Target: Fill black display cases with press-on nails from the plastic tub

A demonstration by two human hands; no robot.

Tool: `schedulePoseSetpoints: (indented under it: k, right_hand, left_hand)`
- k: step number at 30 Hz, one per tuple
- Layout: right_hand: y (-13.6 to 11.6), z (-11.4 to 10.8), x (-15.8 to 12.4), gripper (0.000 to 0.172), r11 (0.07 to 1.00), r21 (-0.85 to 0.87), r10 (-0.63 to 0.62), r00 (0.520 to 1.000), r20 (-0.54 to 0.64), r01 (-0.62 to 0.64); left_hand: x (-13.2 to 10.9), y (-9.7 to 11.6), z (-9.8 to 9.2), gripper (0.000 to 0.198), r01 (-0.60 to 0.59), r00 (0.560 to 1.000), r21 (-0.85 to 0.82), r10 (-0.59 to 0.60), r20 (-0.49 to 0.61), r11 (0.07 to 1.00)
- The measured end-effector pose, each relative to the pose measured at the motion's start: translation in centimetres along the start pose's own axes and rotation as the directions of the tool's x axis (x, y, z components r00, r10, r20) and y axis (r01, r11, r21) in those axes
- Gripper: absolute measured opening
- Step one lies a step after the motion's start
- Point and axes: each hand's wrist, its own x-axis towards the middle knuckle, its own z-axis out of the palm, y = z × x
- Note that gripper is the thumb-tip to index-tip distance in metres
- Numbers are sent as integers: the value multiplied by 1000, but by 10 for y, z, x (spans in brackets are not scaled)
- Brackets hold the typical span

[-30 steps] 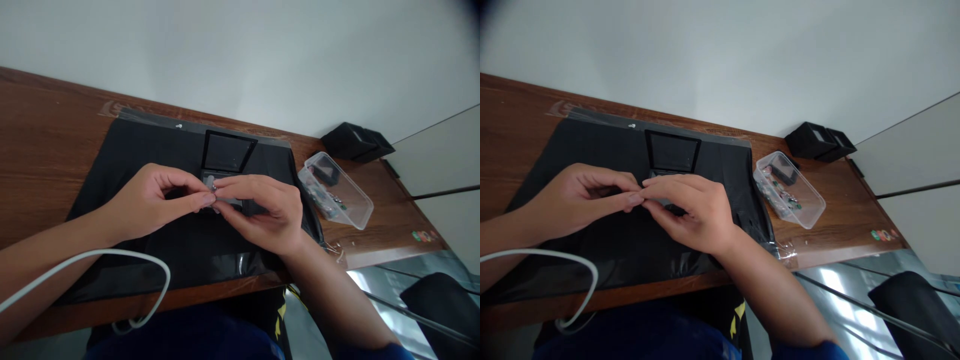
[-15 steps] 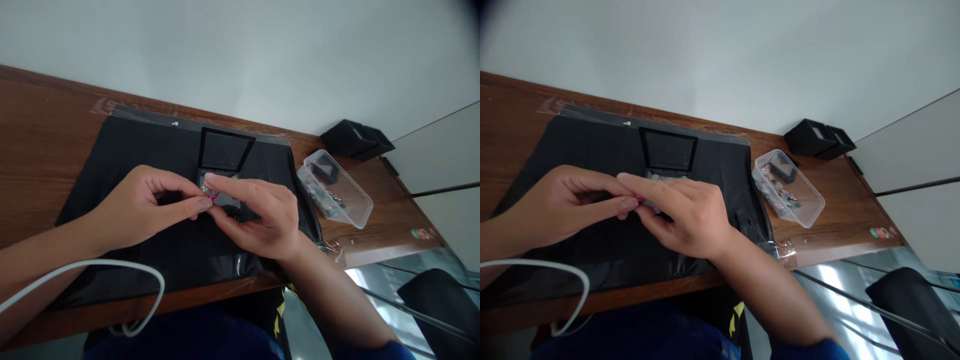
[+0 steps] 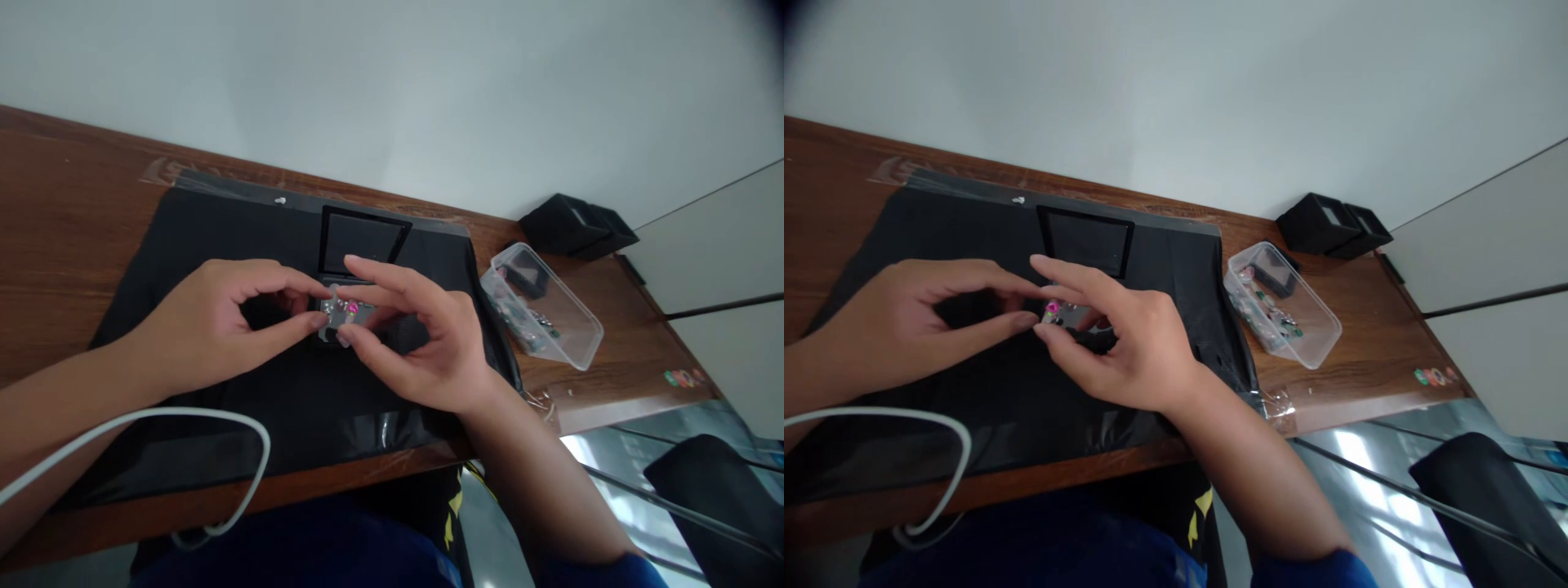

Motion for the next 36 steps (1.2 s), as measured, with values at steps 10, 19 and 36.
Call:
schedulePoseSetpoints:
  k: [10, 19, 36]
  right_hand:
    - [9, -12, 2, 35, 975, -217, -26, 994, 105, 49]
    - [11, -14, 5, 35, 976, -217, 59, 973, 222, -9]
    - [9, -17, 6, 36, 986, -156, 96, 953, 288, -52]
  left_hand:
    - [-1, -33, 5, 43, -182, 974, 311, 129, 183, 933]
    - [2, -33, 6, 42, -151, 976, 259, 102, 194, 954]
    - [3, -30, 4, 41, -98, 982, 301, 43, 184, 949]
